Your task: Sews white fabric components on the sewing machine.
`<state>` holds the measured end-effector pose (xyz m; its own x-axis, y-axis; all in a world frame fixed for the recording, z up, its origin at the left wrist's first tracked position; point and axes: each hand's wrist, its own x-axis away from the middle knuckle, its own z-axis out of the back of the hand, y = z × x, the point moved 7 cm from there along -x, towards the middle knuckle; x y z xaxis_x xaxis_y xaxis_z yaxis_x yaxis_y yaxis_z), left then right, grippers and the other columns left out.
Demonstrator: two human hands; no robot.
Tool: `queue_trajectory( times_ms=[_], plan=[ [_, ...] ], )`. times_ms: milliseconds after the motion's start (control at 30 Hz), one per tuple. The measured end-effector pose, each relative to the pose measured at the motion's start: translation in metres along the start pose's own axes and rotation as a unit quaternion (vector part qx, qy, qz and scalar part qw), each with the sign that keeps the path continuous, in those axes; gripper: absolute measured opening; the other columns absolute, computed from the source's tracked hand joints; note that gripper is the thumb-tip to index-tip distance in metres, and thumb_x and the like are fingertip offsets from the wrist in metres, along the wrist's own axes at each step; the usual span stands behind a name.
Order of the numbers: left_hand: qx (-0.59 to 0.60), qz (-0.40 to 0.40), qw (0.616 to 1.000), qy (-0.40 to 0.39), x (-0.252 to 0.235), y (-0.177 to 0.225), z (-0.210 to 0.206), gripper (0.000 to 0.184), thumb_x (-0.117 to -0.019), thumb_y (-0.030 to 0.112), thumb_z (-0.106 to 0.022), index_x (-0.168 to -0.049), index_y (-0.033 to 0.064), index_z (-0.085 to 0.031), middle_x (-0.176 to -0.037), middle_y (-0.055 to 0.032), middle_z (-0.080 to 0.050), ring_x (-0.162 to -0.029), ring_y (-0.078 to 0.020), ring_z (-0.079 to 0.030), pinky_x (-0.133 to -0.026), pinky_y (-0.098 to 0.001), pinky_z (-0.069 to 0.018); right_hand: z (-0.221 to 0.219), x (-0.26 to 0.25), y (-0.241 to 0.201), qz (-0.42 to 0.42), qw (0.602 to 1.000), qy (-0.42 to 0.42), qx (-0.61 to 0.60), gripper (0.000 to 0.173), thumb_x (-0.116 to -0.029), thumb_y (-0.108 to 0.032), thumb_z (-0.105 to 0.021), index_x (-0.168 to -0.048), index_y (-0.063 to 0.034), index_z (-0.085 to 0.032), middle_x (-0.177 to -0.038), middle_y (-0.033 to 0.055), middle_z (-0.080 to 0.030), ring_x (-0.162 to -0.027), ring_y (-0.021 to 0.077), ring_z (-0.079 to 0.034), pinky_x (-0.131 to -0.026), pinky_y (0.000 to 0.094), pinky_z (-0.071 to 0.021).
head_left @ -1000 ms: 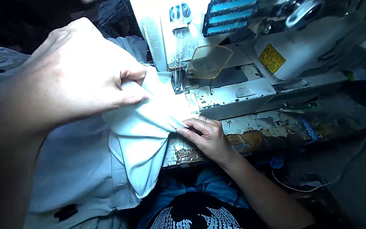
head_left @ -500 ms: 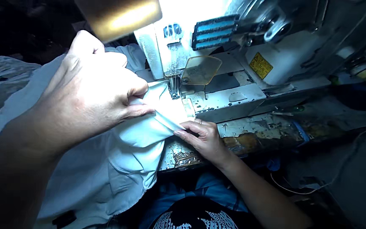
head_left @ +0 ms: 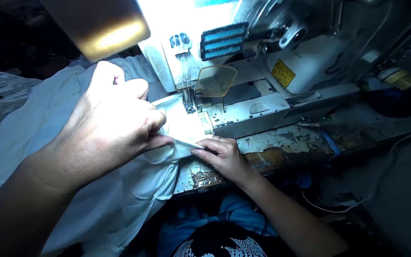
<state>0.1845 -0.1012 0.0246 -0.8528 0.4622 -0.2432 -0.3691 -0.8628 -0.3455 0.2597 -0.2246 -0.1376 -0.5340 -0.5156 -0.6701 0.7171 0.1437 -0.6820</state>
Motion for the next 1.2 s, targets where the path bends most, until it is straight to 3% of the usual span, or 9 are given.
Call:
queue_trajectory(
  times_ms=[167, 267, 367, 633, 700, 767, 800, 867, 1200],
  plan=[
    [0.037, -0.027, 0.999, -0.027, 0.002, 0.005, -0.014, 0.036, -0.0903, 0.035, -0.066, -0.061, 0.0154, -0.057, -0.054, 0.0011, -0.046, -0.065, -0.0221, -0.057, -0.097, -0.0586, -0.0353, -0.002, 0.002, 0.002, -0.018, 1.000, -0.010, -0.004, 0.017, -0.0949, -0.021, -0.071, -0.092, -0.0060, -0.079, -0.072, 0.0009, -0.069, -0.061, 0.0008, -0.058, -0.059, 0.0169, -0.0488],
    [0.045, -0.032, 0.998, -0.037, 0.007, 0.007, -0.018, 0.028, -0.0922, 0.033, -0.062, -0.072, 0.0139, -0.061, -0.056, 0.0014, -0.043, -0.058, -0.0193, -0.050, -0.087, -0.0539, -0.0360, -0.002, 0.002, 0.002, -0.015, 1.000, -0.008, -0.010, 0.017, -0.0943, -0.021, -0.072, -0.093, -0.0059, -0.079, -0.074, 0.0012, -0.070, -0.062, 0.0007, -0.059, -0.060, 0.0168, -0.0492],
    [0.061, -0.031, 0.997, -0.019, 0.011, 0.021, -0.004, 0.033, -0.0962, 0.037, -0.057, -0.072, 0.0154, -0.065, -0.056, 0.0025, -0.042, -0.058, -0.0176, -0.046, -0.078, -0.0483, -0.0333, 0.000, -0.002, -0.003, -0.001, 1.000, -0.003, -0.015, 0.013, -0.0929, -0.016, -0.072, -0.093, -0.0053, -0.079, -0.077, 0.0012, -0.071, -0.064, 0.0003, -0.060, -0.061, 0.0161, -0.0497],
    [0.080, -0.017, 0.997, 0.013, 0.010, 0.033, -0.002, 0.038, -0.0947, 0.040, -0.061, -0.066, 0.0158, -0.059, -0.057, 0.0023, -0.044, -0.062, -0.0182, -0.048, -0.080, -0.0479, -0.0325, 0.004, -0.001, -0.012, 0.011, 1.000, 0.006, -0.028, 0.012, -0.0917, -0.012, -0.070, -0.089, -0.0030, -0.078, -0.077, 0.0024, -0.072, -0.068, 0.0008, -0.063, -0.064, 0.0156, -0.0512],
    [0.086, -0.001, 0.995, 0.051, 0.017, 0.049, -0.015, 0.032, -0.0915, 0.042, -0.066, -0.074, 0.0166, -0.067, -0.069, 0.0007, -0.057, -0.079, -0.0228, -0.056, -0.087, -0.0517, -0.0330, 0.004, 0.006, -0.017, 0.003, 0.999, 0.008, -0.031, 0.013, -0.0910, -0.009, -0.067, -0.089, -0.0023, -0.078, -0.077, 0.0034, -0.071, -0.070, 0.0009, -0.063, -0.067, 0.0145, -0.0504],
    [0.075, 0.024, 0.995, 0.069, 0.026, 0.055, -0.044, 0.023, -0.0914, 0.038, -0.066, -0.094, 0.0173, -0.075, -0.107, -0.0041, -0.071, -0.115, -0.0310, -0.060, -0.102, -0.0605, -0.0329, 0.005, 0.012, -0.021, -0.002, 0.999, 0.018, -0.038, 0.015, -0.0907, -0.008, -0.065, -0.091, -0.0012, -0.078, -0.080, 0.0050, -0.073, -0.073, 0.0009, -0.064, -0.069, 0.0138, -0.0513],
    [0.072, 0.042, 0.994, 0.074, 0.031, 0.055, -0.058, 0.021, -0.0928, 0.031, -0.062, -0.100, 0.0174, -0.076, -0.124, -0.0045, -0.071, -0.130, -0.0327, -0.056, -0.107, -0.0647, -0.0312, 0.007, 0.014, -0.024, -0.003, 0.999, 0.021, -0.038, 0.015, -0.0917, -0.008, -0.065, -0.092, -0.0017, -0.078, -0.080, 0.0050, -0.073, -0.074, 0.0005, -0.065, -0.070, 0.0133, -0.0524],
    [0.077, 0.076, 0.990, 0.093, 0.039, 0.053, -0.072, 0.019, -0.0956, 0.017, -0.055, -0.100, 0.0147, -0.073, -0.135, -0.0035, -0.067, -0.140, -0.0308, -0.049, -0.110, -0.0647, -0.0267, 0.009, 0.017, -0.029, -0.003, 0.999, 0.026, -0.030, 0.015, -0.0923, -0.010, -0.065, -0.091, -0.0025, -0.078, -0.079, 0.0048, -0.073, -0.073, 0.0001, -0.065, -0.069, 0.0129, -0.0514],
    [0.077, 0.132, 0.984, 0.096, 0.017, 0.027, -0.063, 0.018, -0.0901, 0.006, -0.053, -0.094, 0.0091, -0.071, -0.100, -0.0044, -0.075, -0.127, -0.0339, -0.059, -0.110, -0.0693, -0.0226, 0.002, -0.010, -0.019, 0.017, 0.998, 0.052, -0.025, 0.013, -0.0917, -0.009, -0.069, -0.089, 0.0006, -0.077, -0.077, 0.0039, -0.071, -0.066, -0.0013, -0.062, -0.064, 0.0123, -0.0512]
  ],
)
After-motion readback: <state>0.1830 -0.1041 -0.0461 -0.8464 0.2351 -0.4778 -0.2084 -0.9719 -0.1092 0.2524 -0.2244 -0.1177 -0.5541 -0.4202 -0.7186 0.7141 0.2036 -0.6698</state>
